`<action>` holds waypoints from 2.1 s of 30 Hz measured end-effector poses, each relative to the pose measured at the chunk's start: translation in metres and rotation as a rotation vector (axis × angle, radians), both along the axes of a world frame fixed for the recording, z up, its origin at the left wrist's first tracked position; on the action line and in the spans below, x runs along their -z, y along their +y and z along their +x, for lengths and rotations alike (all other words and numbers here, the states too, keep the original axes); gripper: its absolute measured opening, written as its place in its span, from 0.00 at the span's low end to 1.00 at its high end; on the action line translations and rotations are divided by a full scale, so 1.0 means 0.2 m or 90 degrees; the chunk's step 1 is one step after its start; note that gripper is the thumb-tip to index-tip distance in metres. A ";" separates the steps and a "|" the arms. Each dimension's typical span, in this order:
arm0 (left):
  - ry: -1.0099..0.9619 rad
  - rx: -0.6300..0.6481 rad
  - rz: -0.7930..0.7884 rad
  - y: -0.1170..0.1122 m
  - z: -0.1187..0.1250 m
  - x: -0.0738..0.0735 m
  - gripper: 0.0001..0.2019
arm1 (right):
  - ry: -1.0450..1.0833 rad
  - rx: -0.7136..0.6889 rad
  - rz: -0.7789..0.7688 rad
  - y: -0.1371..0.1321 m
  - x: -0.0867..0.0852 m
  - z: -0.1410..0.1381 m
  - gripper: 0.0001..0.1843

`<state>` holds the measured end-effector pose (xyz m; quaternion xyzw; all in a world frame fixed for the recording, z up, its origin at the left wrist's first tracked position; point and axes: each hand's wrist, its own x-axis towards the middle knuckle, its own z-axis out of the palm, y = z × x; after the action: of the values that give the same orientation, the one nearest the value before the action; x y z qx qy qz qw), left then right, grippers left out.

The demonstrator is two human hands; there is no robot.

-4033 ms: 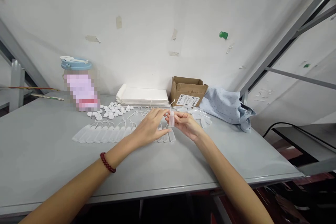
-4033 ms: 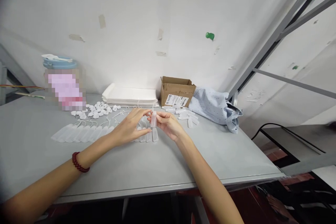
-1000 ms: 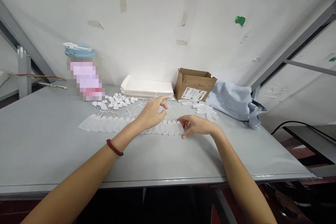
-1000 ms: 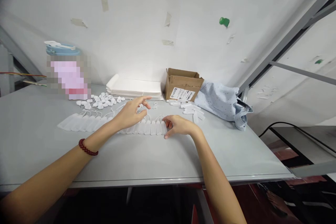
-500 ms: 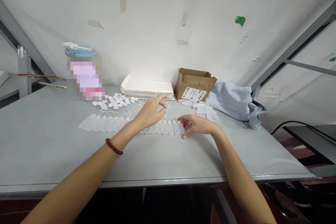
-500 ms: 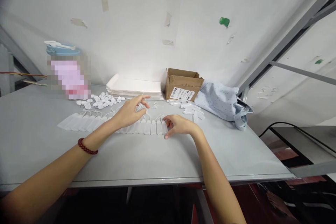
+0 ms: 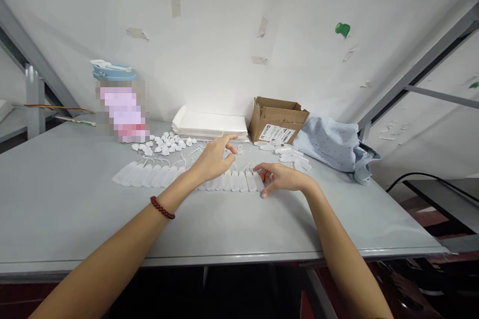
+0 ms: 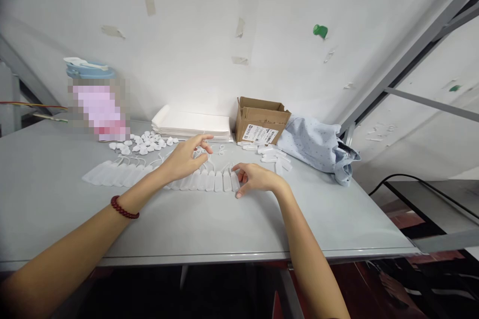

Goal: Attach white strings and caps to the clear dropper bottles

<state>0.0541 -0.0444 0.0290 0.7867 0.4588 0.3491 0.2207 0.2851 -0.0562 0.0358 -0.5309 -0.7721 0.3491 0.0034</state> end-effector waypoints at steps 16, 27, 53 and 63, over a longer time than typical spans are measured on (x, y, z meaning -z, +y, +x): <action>-0.001 -0.013 -0.013 0.00 -0.01 -0.02 0.24 | 0.017 -0.014 -0.002 0.01 0.03 0.00 0.37; 0.005 -0.044 0.001 0.04 -0.05 -0.03 0.25 | 0.013 -0.021 0.002 0.02 0.04 0.01 0.40; 0.275 -0.127 -0.060 0.27 -0.40 0.10 0.14 | -0.168 0.239 0.405 0.18 0.14 0.36 0.19; 0.233 -0.152 -0.029 0.25 -0.37 0.06 0.13 | -0.206 0.222 0.419 0.20 0.17 0.34 0.19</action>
<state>-0.0194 0.0054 0.0160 0.7721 0.5886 0.2137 0.1085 0.3537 -0.0169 0.0020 -0.6724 -0.7318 -0.0104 0.1107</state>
